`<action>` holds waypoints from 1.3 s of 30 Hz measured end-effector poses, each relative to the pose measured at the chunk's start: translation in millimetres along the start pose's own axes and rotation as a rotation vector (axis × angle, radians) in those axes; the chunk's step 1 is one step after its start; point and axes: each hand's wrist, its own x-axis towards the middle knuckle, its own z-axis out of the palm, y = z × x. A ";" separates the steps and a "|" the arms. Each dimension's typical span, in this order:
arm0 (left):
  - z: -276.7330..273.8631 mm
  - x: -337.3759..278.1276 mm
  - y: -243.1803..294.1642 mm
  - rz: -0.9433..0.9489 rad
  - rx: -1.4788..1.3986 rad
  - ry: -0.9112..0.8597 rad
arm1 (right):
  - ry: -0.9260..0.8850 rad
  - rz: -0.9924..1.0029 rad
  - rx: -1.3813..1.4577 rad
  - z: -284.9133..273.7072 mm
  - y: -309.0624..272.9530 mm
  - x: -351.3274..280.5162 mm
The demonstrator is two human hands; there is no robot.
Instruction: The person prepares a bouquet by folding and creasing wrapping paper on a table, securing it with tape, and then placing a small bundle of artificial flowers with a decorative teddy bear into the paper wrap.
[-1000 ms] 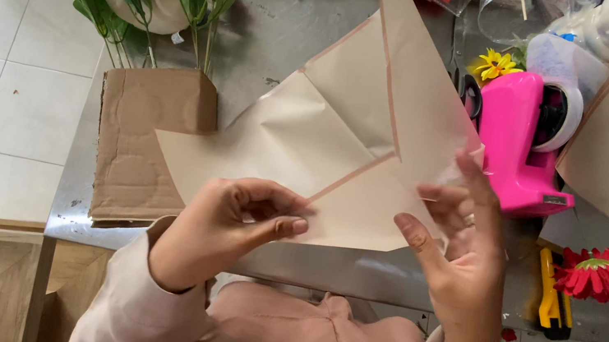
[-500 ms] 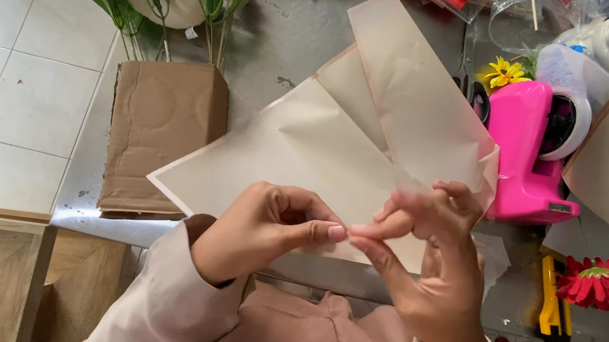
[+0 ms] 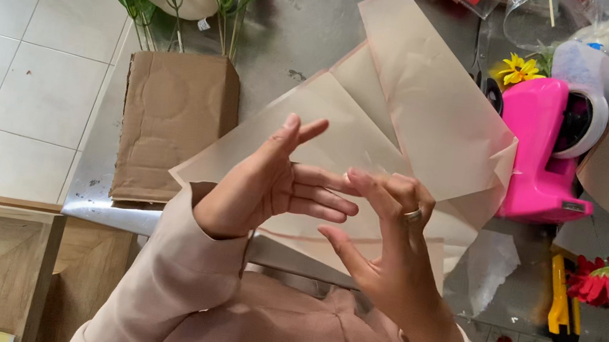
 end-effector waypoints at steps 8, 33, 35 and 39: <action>-45.2 -47.5 -18.0 0.452 0.891 0.057 | -0.081 -0.073 0.025 7.8 -2.2 -4.0; -84.6 -7.2 -94.0 1.014 1.369 -0.017 | 0.007 -0.215 0.099 21.3 1.8 -8.1; -103.9 -4.5 -88.5 1.029 1.452 0.012 | 0.129 -0.130 0.342 -0.5 3.5 -22.0; -98.0 -22.8 -68.2 0.990 1.475 0.159 | 0.565 0.026 0.468 -81.1 94.0 -106.8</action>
